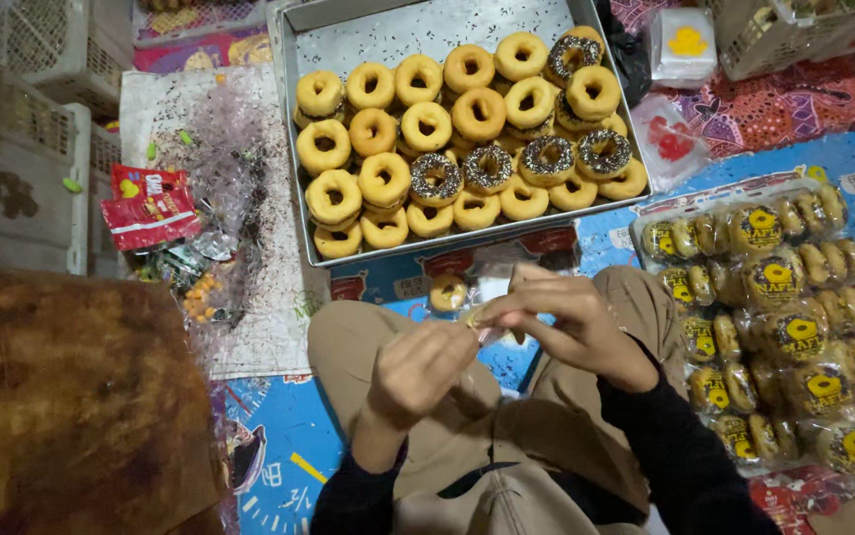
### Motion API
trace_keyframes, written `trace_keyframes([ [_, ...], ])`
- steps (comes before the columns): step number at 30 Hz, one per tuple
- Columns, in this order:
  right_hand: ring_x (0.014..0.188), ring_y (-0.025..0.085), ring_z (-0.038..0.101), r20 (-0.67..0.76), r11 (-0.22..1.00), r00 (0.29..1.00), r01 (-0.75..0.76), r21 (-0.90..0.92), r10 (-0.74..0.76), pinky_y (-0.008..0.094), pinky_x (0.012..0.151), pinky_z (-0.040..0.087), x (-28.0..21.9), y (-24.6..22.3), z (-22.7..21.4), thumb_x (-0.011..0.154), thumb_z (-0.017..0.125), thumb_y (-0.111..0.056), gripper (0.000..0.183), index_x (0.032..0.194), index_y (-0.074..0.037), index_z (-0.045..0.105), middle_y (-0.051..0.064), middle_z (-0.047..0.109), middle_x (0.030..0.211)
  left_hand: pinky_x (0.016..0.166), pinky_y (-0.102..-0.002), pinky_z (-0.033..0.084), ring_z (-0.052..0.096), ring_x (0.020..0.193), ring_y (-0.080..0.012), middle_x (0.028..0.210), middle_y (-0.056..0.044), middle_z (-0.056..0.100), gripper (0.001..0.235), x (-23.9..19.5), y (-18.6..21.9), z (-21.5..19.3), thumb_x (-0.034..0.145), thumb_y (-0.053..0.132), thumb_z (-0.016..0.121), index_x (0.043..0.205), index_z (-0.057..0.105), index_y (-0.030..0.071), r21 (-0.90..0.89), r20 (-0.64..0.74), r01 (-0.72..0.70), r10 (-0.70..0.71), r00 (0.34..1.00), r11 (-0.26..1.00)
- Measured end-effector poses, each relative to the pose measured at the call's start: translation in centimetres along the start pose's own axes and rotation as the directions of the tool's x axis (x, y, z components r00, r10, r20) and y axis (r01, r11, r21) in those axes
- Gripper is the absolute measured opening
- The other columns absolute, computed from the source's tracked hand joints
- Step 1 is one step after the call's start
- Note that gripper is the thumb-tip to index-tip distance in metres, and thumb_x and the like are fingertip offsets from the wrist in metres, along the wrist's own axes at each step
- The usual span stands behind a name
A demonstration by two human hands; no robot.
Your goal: The person sits on the floor and repeatedly picks donuts from a metal tray, places them into small clear plastic bags, and sets the filled bags aside. The person handles both plain and sprinkled donuts one at a time.
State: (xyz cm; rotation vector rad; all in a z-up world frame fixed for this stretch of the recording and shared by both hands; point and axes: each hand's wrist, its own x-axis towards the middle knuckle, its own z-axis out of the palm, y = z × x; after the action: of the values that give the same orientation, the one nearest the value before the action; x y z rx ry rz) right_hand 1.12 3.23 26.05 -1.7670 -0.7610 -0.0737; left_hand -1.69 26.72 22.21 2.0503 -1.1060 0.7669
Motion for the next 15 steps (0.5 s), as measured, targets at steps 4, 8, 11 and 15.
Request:
trace_keyframes([
  [4,0.074,0.020,0.053,0.056,0.929,0.963,0.270,-0.254,-0.264,0.031,0.068,0.045,0.4,1.0,0.4,0.084,0.084,-0.014,0.016,0.098,-0.008,0.080,0.001,0.064,0.078,0.073,-0.038,0.062,0.074,0.089,-0.0302,0.097,-0.014,0.070,0.019,1.7,1.2,-1.1,0.086,-0.004,0.079,0.101,0.068,-0.005,-0.109,-0.034,0.165,-0.170,0.985,0.980],
  [8,0.089,0.021,0.055,0.102,0.625,0.826,0.494,-0.604,-0.554,0.040,0.078,0.042,-2.3,5.6,2.2,0.089,0.080,-0.021,0.016,0.103,-0.013,0.078,0.001,0.067,0.093,0.081,-0.040,0.063,0.073,0.093,-0.0313,0.105,-0.018,0.071,0.020,1.9,1.4,-2.1,0.086,-0.006,0.076,0.103,0.066,-0.007,0.044,-0.071,0.080,-0.077,0.995,0.996],
  [11,0.098,0.027,0.058,0.045,0.434,0.910,0.239,-0.869,-0.412,0.042,0.085,0.042,-6.1,11.0,3.1,0.087,0.078,-0.024,0.029,0.114,-0.012,0.076,0.010,0.070,0.109,0.076,-0.038,0.061,0.071,0.088,-0.0300,0.097,-0.013,0.070,0.025,1.0,1.5,-3.1,0.084,-0.004,0.079,0.108,0.071,-0.005,-0.041,0.026,0.156,-0.155,0.988,0.987],
  [15,0.105,0.033,0.061,0.038,0.350,0.976,-0.041,-0.936,0.216,0.045,0.091,0.044,-7.1,17.9,2.3,0.085,0.076,-0.030,0.046,0.125,-0.009,0.072,0.020,0.073,0.122,0.077,-0.038,0.059,0.072,0.094,-0.0277,0.107,-0.008,0.070,0.011,0.0,1.4,-3.8,0.095,0.011,0.070,0.106,0.070,0.011,-0.169,-0.084,0.524,-0.542,0.836,0.835],
])
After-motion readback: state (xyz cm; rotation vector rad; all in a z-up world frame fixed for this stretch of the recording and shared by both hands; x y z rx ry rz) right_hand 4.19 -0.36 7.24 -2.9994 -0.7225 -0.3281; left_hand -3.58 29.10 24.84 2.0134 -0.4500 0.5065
